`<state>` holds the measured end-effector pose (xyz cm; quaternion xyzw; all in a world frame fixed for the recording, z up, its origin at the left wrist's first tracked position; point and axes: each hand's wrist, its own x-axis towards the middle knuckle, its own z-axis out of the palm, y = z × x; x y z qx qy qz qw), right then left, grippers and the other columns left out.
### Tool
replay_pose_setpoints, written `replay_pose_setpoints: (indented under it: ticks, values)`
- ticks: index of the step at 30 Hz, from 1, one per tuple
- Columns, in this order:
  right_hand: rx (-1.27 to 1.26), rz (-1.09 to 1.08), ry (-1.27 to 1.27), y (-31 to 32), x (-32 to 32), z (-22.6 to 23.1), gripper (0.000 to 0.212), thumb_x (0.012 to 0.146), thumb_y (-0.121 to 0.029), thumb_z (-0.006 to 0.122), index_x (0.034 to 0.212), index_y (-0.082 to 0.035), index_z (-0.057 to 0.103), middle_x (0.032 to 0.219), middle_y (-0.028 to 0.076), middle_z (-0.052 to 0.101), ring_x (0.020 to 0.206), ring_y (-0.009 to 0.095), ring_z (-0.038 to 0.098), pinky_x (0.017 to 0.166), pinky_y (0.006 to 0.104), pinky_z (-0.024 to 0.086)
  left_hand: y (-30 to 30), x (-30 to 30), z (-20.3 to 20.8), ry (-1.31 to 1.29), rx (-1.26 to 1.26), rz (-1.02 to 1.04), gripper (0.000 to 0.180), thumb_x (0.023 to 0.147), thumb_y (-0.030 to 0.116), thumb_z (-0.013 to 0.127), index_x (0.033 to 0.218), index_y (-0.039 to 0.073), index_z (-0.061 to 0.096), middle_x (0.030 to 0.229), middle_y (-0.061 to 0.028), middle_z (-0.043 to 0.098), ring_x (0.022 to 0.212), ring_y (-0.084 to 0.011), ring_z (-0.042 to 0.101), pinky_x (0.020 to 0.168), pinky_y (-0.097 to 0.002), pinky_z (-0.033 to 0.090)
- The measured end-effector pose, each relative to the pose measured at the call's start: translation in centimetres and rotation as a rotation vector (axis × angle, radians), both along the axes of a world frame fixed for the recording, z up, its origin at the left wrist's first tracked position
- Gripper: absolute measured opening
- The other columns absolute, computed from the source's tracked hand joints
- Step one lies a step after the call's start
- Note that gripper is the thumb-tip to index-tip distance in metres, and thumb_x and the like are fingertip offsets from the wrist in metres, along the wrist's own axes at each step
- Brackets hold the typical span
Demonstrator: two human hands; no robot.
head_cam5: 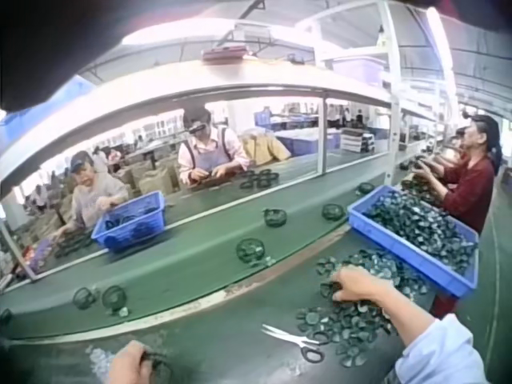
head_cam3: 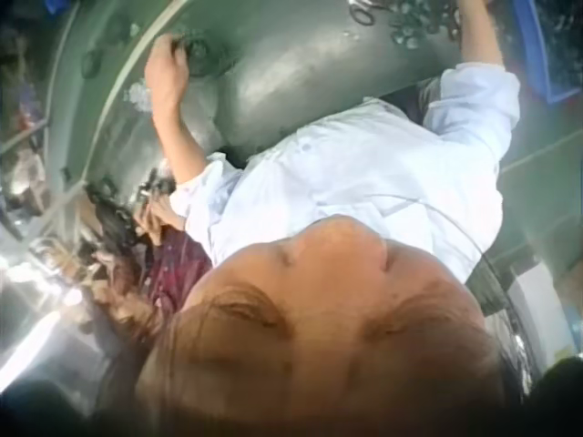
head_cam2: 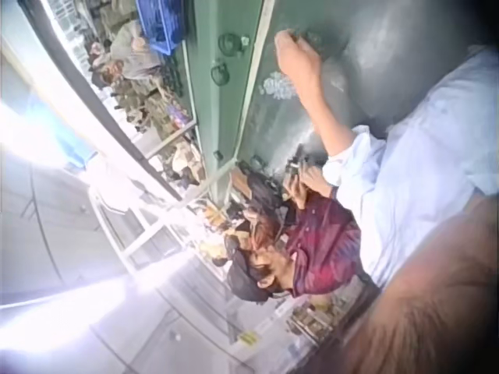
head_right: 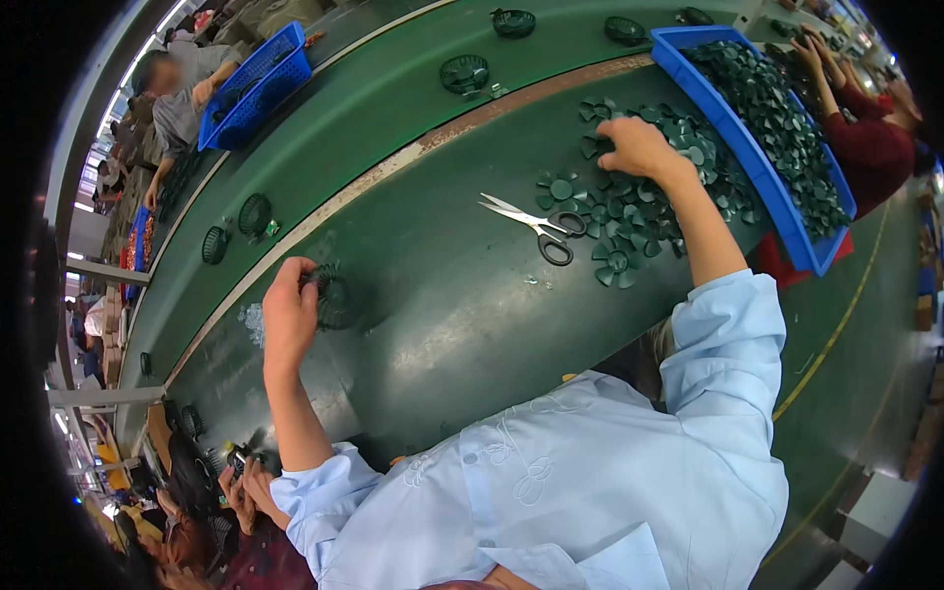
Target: Assembling small plastic fan housing and internal components on a production line.
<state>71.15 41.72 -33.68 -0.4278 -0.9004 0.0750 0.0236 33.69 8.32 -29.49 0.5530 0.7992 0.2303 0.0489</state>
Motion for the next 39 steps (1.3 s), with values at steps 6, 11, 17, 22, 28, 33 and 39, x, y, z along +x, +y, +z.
replay_pose_setpoints:
  ticks: [6, 11, 17, 22, 28, 33, 39]
  values:
    - [0.293, -0.010, -0.023, 0.2, -1.7, -1.6, 0.015, 0.081, -0.016, 0.064, 0.091, -0.005, 0.065, 0.088, 0.016, 0.068, 0.092, 0.036, 0.064, 0.079, 0.0501, 0.048, -0.4, 5.1, -1.4, -0.999, 0.310, 0.094, 0.018, 0.099, 0.012, 0.055, 0.108, -0.003, 0.058, 0.089, -0.0013, 0.063, 0.079, -0.0056, 0.058, 0.067, -0.0241, 0.050]
    - [0.275, 0.046, 0.450, -3.0, -3.4, 1.1, 0.022, 0.086, -0.016, 0.063, 0.104, -0.002, 0.066, 0.085, 0.016, 0.068, 0.079, 0.030, 0.065, 0.071, 0.0392, 0.050, -1.6, 6.0, -4.5, -1.481, 0.342, 0.218, 0.018, 0.099, 0.018, 0.055, 0.105, 0.001, 0.061, 0.095, -0.0053, 0.065, 0.077, -0.0127, 0.062, 0.069, -0.0285, 0.053]
    - [-0.547, 0.269, 0.667, -13.8, -10.1, -0.8, 0.030, 0.087, -0.018, 0.068, 0.109, 0.001, 0.065, 0.077, 0.006, 0.061, 0.070, 0.015, 0.056, 0.067, 0.0293, 0.047, -2.0, 5.6, -6.5, -1.696, 0.432, 0.148, 0.018, 0.097, 0.019, 0.059, 0.103, 0.002, 0.059, 0.097, -0.0071, 0.064, 0.082, -0.0170, 0.065, 0.076, -0.0337, 0.056]
    - [-0.207, 0.375, 0.773, -16.8, -13.1, -1.7, 0.025, 0.084, -0.016, 0.068, 0.105, -0.001, 0.063, 0.086, 0.010, 0.063, 0.077, 0.026, 0.061, 0.070, 0.0342, 0.050, -2.5, 5.4, -7.0, -1.674, 0.351, 0.137, 0.016, 0.092, 0.013, 0.065, 0.102, 0.002, 0.059, 0.089, -0.0035, 0.065, 0.082, -0.0135, 0.064, 0.072, -0.0273, 0.056]
    - [-0.014, 0.718, 0.474, -20.1, -12.7, -3.4, 0.044, 0.078, -0.010, 0.072, 0.119, -0.002, 0.058, 0.126, 0.017, 0.056, 0.117, 0.037, 0.052, 0.099, 0.0448, 0.043, -3.1, 4.1, -9.3, -1.715, 0.400, 0.214, 0.015, 0.089, 0.010, 0.065, 0.102, 0.004, 0.061, 0.091, -0.0047, 0.066, 0.079, -0.0114, 0.062, 0.071, -0.0245, 0.053]
    - [0.051, 0.600, 0.348, -20.3, -13.0, -0.8, 0.047, 0.072, -0.012, 0.075, 0.116, -0.005, 0.061, 0.106, 0.014, 0.059, 0.102, 0.034, 0.057, 0.088, 0.0428, 0.047, -3.8, 6.2, -7.8, -1.688, 0.452, 0.251, 0.023, 0.087, 0.008, 0.065, 0.106, -0.004, 0.058, 0.096, -0.0103, 0.066, 0.082, -0.0201, 0.067, 0.071, -0.0345, 0.058]
    - [-0.023, 0.545, 0.179, -20.6, -13.4, -2.5, 0.039, 0.074, -0.009, 0.073, 0.111, -0.005, 0.061, 0.095, 0.016, 0.057, 0.088, 0.035, 0.059, 0.070, 0.0450, 0.048, -2.3, 5.7, -9.6, -1.666, 0.458, 0.229, 0.026, 0.088, 0.010, 0.066, 0.112, 0.000, 0.060, 0.100, -0.0074, 0.067, 0.087, -0.0143, 0.066, 0.076, -0.0279, 0.056]
